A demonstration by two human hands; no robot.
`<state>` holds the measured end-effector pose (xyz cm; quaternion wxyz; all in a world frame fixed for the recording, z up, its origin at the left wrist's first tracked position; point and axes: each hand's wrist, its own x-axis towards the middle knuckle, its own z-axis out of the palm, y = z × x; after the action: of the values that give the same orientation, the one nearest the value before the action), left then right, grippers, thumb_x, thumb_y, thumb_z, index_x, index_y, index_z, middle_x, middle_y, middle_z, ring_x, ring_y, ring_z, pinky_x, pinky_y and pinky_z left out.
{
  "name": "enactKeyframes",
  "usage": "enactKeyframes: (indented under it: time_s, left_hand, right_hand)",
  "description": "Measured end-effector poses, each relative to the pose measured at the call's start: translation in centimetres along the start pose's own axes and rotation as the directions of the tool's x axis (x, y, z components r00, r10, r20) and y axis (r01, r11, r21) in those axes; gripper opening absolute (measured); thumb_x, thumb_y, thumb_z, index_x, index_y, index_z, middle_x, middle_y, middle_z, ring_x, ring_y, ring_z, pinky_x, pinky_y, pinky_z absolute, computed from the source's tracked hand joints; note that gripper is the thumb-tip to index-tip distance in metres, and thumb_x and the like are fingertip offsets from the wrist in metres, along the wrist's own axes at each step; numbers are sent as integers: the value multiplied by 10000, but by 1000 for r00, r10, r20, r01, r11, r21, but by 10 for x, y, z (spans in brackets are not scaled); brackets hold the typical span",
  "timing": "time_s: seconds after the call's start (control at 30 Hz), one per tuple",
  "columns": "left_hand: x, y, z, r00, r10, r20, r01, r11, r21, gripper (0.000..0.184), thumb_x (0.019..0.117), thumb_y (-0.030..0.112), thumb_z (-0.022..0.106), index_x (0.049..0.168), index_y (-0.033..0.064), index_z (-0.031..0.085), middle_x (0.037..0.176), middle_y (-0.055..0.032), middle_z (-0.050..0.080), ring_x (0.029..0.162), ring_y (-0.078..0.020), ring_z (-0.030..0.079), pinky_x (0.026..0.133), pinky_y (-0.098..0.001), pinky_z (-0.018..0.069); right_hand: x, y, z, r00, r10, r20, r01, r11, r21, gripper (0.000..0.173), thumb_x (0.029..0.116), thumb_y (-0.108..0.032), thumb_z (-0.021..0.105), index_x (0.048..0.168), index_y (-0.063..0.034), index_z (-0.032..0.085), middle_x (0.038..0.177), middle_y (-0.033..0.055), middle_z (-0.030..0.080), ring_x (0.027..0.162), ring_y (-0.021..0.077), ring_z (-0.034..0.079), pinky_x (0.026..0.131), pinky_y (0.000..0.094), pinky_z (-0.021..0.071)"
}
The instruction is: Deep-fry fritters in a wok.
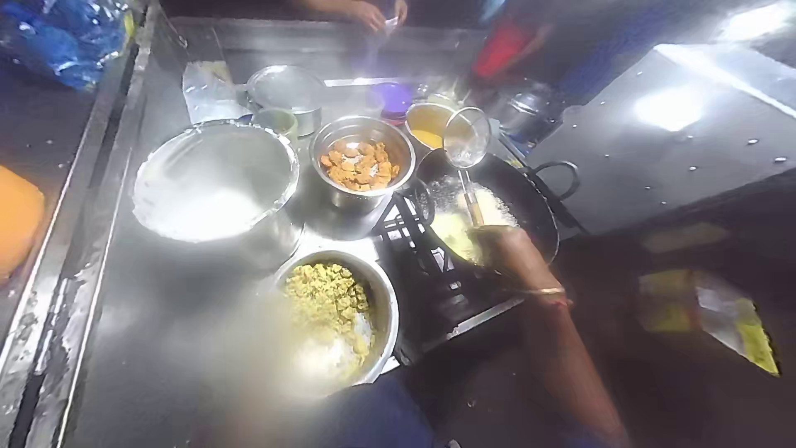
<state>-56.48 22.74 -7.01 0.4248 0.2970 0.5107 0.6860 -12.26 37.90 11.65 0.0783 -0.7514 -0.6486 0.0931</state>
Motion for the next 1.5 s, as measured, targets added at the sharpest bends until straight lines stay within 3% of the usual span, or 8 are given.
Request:
enactKeyframes:
  time_s: [0.13,0.23,0.43,0.6,0.83,1.0,1.17,1.5]
  left_hand:
    - [1,12,2,998,-16,-58,11,997,-77,789,933,675,522,1367,24,419,1157,82,693,1114,-39,661,988,-282,554]
    - [4,10,-6,992,-27,-124,21,999,-48,937,870,754,521,1376,-22,384,1161,52,693,1106,-58,666,977,-305,568]
    - [4,14,-6,996,-13,-91,4,995,-98,955,862,764,521,1411,-1,359,1222,-2,668,1173,-102,640,1033,-362,543]
    - [-6,15,-8,992,-13,-127,-9,985,-170,823,827,751,583,1340,113,493,1143,51,712,1104,-96,677,969,-366,577]
    - [-13,4,-10,998,26,-53,-37,974,-223,637,884,693,573,1294,206,593,1157,77,719,1132,-70,662,997,-339,556]
    - [-10,-3,-11,998,63,-18,-66,975,-211,562,903,681,551,1265,261,642,1155,103,724,1125,-54,663,998,-322,555]
    - [-5,-4,-6,1000,20,-24,-25,975,-222,666,877,703,573,1303,191,597,1163,48,723,1119,-95,674,981,-352,569]
    - [-4,0,7,993,-114,19,116,977,-177,783,838,743,579,1325,131,549,1146,64,718,1103,-59,669,983,-329,566]
  right_hand:
    - [-37,-25,5,896,-302,-324,351,931,103,231,960,-149,605,1038,-10,772,969,162,762,867,246,744,827,463,598]
    - [-48,-76,51,868,-483,-115,485,773,410,234,943,-149,632,1077,-9,763,1032,105,764,938,110,730,902,295,592]
    - [-46,-190,239,309,-440,843,479,838,261,466,1024,-218,592,1449,-35,542,1371,247,600,1270,425,585,1053,643,450]
    - [-71,-206,328,249,-305,919,523,841,138,631,907,-129,720,1442,89,468,1523,353,367,1341,560,449,962,744,466]
    - [-73,-177,351,-120,-311,943,614,723,316,328,1027,-260,558,1193,-8,686,1114,268,687,1039,457,658,856,712,473]
    - [-40,-168,304,137,-452,881,0,890,456,326,1055,-268,521,1202,-1,636,962,128,634,786,197,586,714,422,510]
    - [-40,-151,268,516,-430,741,-424,624,657,157,1017,-188,576,1000,-51,650,731,-42,626,600,50,585,567,251,516]
    - [-75,-144,249,699,-278,659,-125,859,496,716,851,-329,807,1421,-21,503,1238,242,651,1146,358,646,1012,558,506]
